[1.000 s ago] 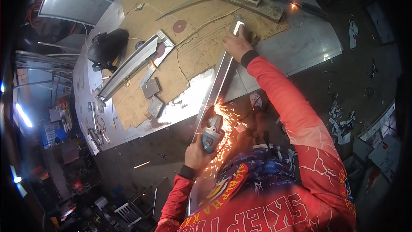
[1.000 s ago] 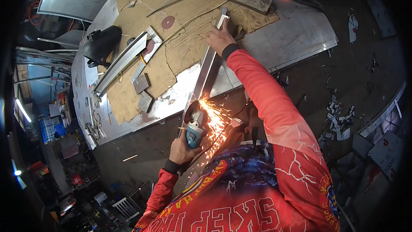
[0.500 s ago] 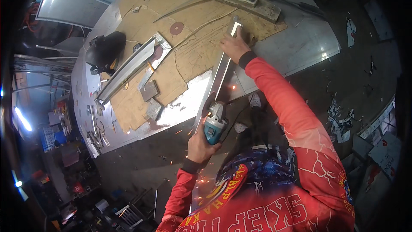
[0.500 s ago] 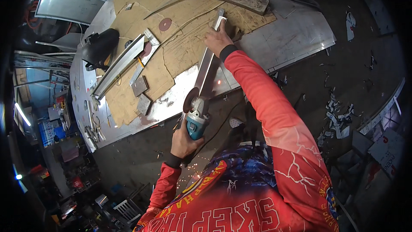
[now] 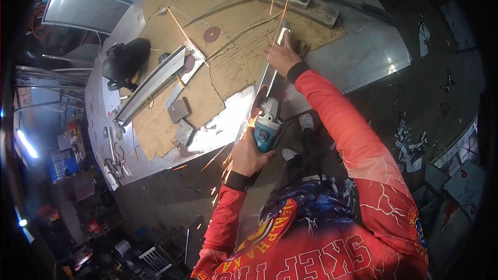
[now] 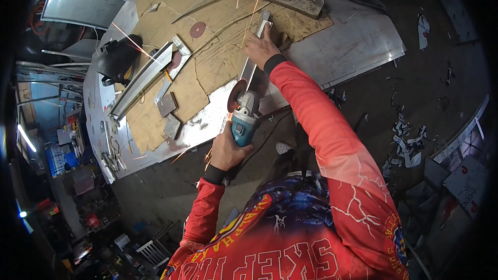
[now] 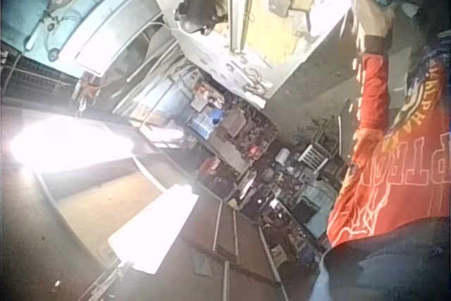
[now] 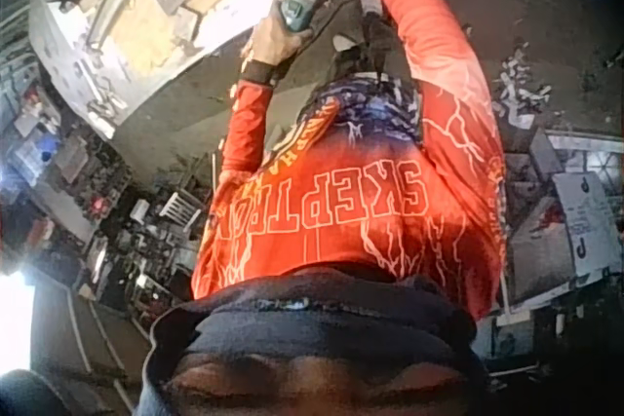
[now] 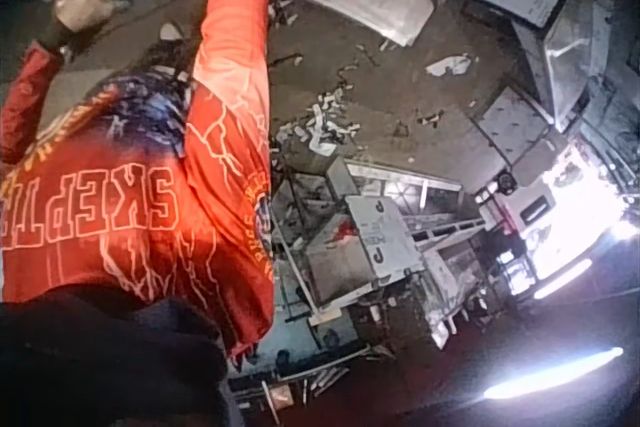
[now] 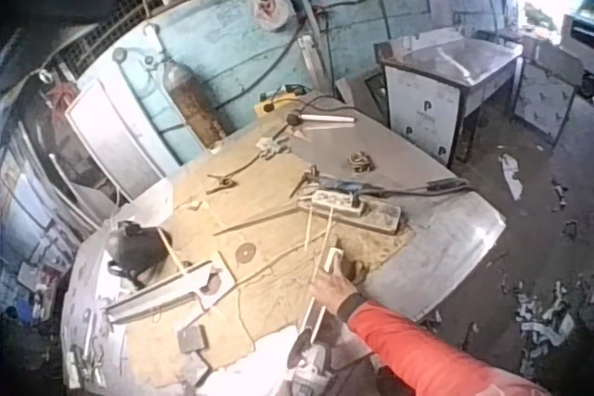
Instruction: The person uses an angle grinder to grind the edge of a metal trim on a metal workbench. They slide the metal piece along the table and pick it up.
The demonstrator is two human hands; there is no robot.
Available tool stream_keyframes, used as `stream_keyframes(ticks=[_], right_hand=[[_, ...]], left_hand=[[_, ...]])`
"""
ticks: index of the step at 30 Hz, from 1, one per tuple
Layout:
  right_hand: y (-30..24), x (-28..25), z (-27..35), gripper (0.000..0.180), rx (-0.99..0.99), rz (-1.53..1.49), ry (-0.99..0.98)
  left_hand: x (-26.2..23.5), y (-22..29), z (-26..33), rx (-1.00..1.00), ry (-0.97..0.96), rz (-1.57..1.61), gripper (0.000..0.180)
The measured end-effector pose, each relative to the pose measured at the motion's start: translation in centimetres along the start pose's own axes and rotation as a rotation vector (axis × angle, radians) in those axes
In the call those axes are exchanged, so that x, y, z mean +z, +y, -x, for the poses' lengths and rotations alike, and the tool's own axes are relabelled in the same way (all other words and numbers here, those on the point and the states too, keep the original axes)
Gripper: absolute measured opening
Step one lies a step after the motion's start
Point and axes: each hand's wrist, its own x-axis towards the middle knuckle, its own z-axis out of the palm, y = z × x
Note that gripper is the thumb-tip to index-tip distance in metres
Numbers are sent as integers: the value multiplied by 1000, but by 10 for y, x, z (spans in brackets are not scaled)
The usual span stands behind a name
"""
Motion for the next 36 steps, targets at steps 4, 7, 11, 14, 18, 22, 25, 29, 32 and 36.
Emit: stream_keyframes(ticks=[4,7,11,14,18,22,25,29,32,36], right_hand=[[1,-3,0,23,-6,-33,-1],[2,-1,0,23,-7,-22,32],[3,6,0,21,10,-15,75],[2,8,0,21,19,-9,83],[-1,5,-2,20,26,-33,63],[0,4,0,24,16,-58,49],[0,4,3,28,7,-66,90],[3,2,6,31,1,-75,53],[3,-1,6,30,-3,-83,65],[2,4,4,29,1,-43,68]], left_hand=[[0,-14,19,56,31,19,93],[4,-29,45,52,54,63,103],[0,-45,68,15,9,84,97],[-3,-55,78,35,-17,96,90],[-1,-70,85,0,-83,0,76],[3,-77,85,18,-64,2,75],[10,-82,81,104,-11,28,78],[7,-71,79,19,-77,20,82],[9,-65,79,-2,-65,17,82],[8,-66,78,-7,-90,24,77]])
